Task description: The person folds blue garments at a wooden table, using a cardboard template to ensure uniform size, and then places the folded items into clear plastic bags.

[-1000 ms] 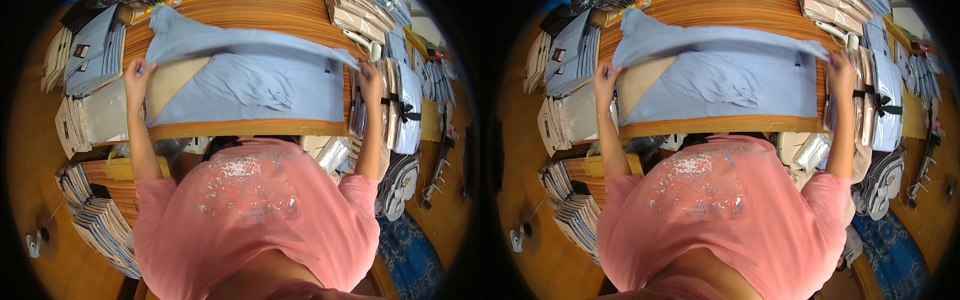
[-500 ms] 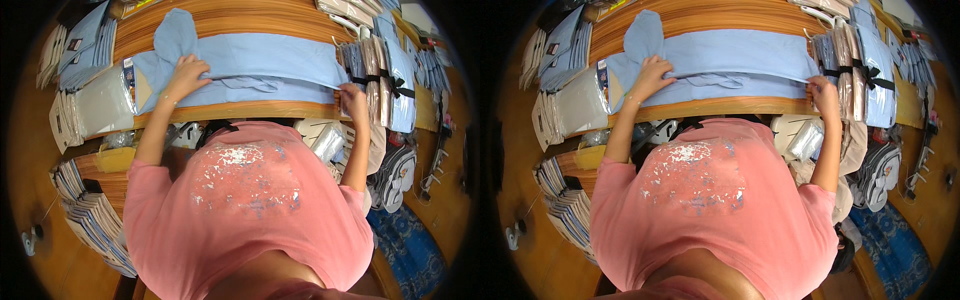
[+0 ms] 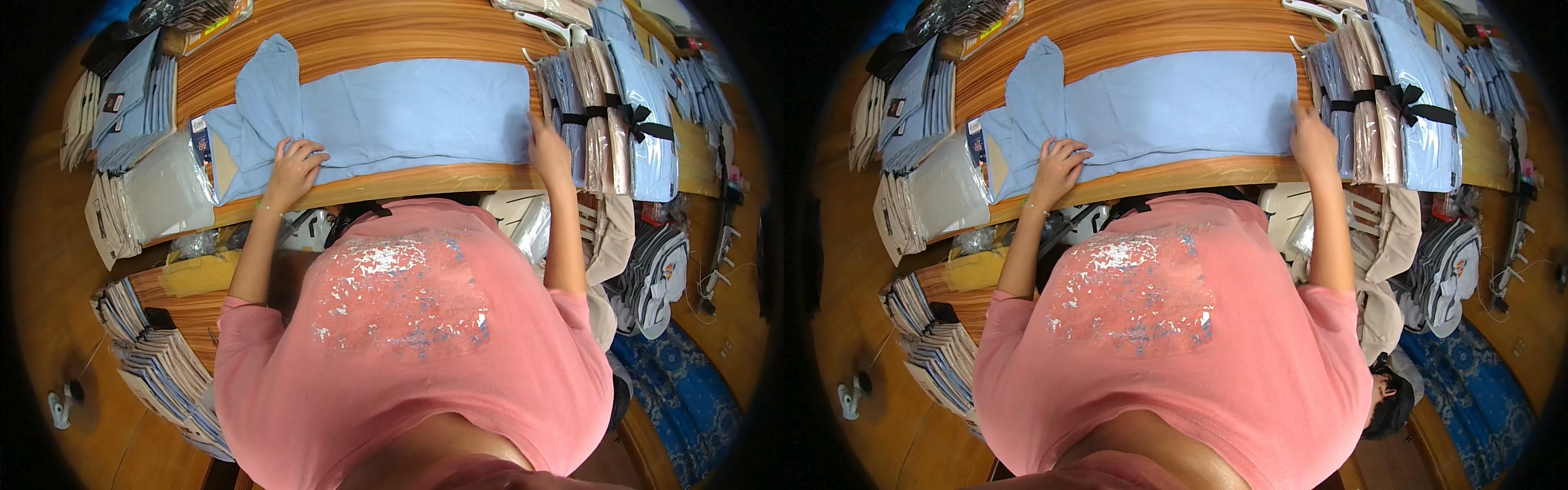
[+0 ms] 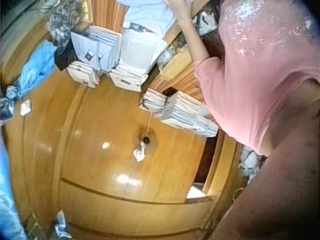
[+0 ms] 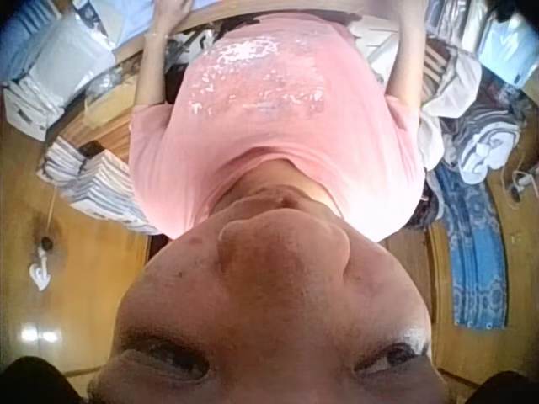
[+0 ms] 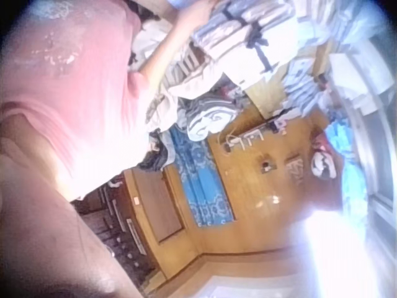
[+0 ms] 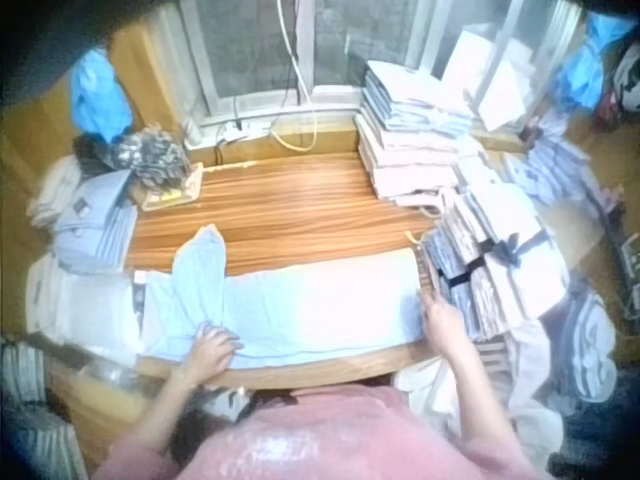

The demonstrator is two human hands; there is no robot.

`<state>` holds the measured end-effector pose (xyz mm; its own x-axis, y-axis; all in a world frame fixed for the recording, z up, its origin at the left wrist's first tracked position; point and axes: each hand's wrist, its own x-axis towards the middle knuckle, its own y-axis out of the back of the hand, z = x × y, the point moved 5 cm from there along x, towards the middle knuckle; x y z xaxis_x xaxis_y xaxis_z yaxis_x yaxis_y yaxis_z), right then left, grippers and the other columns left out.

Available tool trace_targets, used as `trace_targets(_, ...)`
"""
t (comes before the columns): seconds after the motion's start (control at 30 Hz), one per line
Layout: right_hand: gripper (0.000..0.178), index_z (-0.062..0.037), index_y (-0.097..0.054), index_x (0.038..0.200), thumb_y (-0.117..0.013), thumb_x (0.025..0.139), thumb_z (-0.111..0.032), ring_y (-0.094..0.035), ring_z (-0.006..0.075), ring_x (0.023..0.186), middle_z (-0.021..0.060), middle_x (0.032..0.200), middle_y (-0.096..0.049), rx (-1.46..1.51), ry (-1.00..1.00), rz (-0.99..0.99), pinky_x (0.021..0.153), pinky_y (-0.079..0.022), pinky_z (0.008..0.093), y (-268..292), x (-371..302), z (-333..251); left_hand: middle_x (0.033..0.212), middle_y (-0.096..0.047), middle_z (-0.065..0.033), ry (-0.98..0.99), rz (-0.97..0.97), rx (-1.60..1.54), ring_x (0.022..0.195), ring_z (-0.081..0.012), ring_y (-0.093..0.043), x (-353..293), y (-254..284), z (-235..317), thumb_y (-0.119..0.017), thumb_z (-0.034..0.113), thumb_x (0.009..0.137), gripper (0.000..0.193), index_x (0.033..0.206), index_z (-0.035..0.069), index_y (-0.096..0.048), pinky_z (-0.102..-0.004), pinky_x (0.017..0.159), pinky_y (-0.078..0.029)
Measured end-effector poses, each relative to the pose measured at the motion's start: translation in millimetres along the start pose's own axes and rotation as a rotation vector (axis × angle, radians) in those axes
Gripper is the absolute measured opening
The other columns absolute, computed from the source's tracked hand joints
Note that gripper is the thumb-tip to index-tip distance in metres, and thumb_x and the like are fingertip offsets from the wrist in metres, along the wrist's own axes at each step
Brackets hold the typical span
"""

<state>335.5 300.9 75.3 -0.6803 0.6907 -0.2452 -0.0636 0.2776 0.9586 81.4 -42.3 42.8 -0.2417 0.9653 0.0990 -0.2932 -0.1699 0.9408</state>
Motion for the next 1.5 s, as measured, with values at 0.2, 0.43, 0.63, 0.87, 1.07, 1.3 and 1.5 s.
trace_targets(0.2, 0.038, -0.0122, -0.056, 0.113, -0.057, 0.076, -0.008, -0.056, 0.0331, 0.093, 0.0137, 0.104, -0.056, 0.251, 0.401, 0.369, 0.077, -0.047, 0.0429, 19.6, 87.5, -103.9, 0.096, -0.055, -0.0017, 0.025, 0.030, 0.064, 0.098, -0.0199, -0.048, -7.3, -3.7, 2.6, -0.058, 0.009, 0.075, 0.023, 0.096, 0.015, -0.065, -0.0394, 0.088, -0.032)
trace_targets(0.43, 0.037, -0.0120, -0.058, 0.113, -0.059, 0.076, -0.013, -0.044, 0.0308, 0.114, 0.0103, 0.118, -0.052, 0.497, 1.033, 0.015, 0.086, -0.042, 0.0428, -35.5, 177.1, -354.8, 0.089, -0.053, -0.0029, 0.070, 0.024, 0.189, 0.091, -0.0210, -0.047, -21.4, -10.4, 5.8, -0.058, 0.012, 0.070, 0.034, 0.103, 0.017, -0.065, -0.0377, 0.084, -0.034)
trace_targets(0.63, 0.048, -0.0054, -0.056, 0.112, -0.065, 0.074, -0.033, -0.057, 0.0277, 0.098, 0.0154, 0.105, -0.060, 0.261, 0.628, -0.150, 0.080, -0.046, 0.0354, -98.0, 219.0, -423.0, 0.107, -0.053, -0.0098, 0.023, 0.134, -0.060, 0.108, -0.0278, -0.045, -24.8, 22.6, 13.6, -0.059, 0.015, 0.077, 0.039, 0.116, 0.009, -0.054, -0.0444, 0.096, -0.031)
trace_targets(0.87, 0.024, -0.0033, -0.053, 0.100, -0.062, 0.079, -0.009, -0.055, 0.0129, 0.079, 0.0032, 0.093, -0.056, 0.758, 1.198, -0.658, 0.068, -0.047, 0.0283, 16.6, -5.6, -444.1, 0.112, -0.056, -0.0113, 0.434, 0.810, -0.689, 0.102, -0.0222, -0.053, -42.9, 108.1, -154.2, -0.052, 0.029, 0.087, 0.037, 0.111, 0.001, -0.052, -0.0338, 0.092, -0.038)
trace_targets(1.07, 0.021, -0.0017, -0.050, 0.097, -0.058, 0.078, -0.007, -0.055, 0.0213, 0.082, 0.0120, 0.090, -0.055, 0.904, 1.290, -1.051, 0.071, -0.044, 0.0321, 70.5, -127.7, -442.3, 0.097, -0.063, -0.0095, 0.414, -0.801, -0.784, 0.084, -0.0201, -0.060, 18.9, 25.3, -151.2, -0.046, 0.038, 0.090, 0.044, 0.101, -0.002, -0.059, -0.0317, 0.086, -0.041)
trace_targets(1.3, 0.022, -0.0046, -0.050, 0.087, -0.064, 0.071, 0.000, -0.048, 0.0087, 0.079, -0.0004, 0.083, -0.048, 1.158, 0.451, -0.198, 0.068, -0.041, 0.0218, 99.2, -40.4, -283.3, 0.099, -0.061, -0.0173, 0.500, -0.633, -0.417, 0.094, -0.0311, -0.054, -27.9, 26.6, -154.9, -0.048, 0.042, 0.087, 0.046, 0.092, -0.001, -0.064, -0.0346, 0.084, -0.040)
trace_targets(1.5, 0.016, -0.0055, -0.054, 0.087, -0.066, 0.078, -0.012, -0.046, 0.0056, 0.071, -0.0044, 0.075, -0.051, 0.964, 0.168, -0.094, 0.065, -0.036, 0.0203, -23.0, 25.8, -148.6, 0.098, -0.061, -0.0118, 0.258, -0.174, -0.053, 0.098, -0.0270, -0.052, -32.4, 72.1, -170.5, -0.059, 0.038, 0.080, 0.039, 0.096, 0.002, -0.063, -0.0372, 0.089, -0.032)
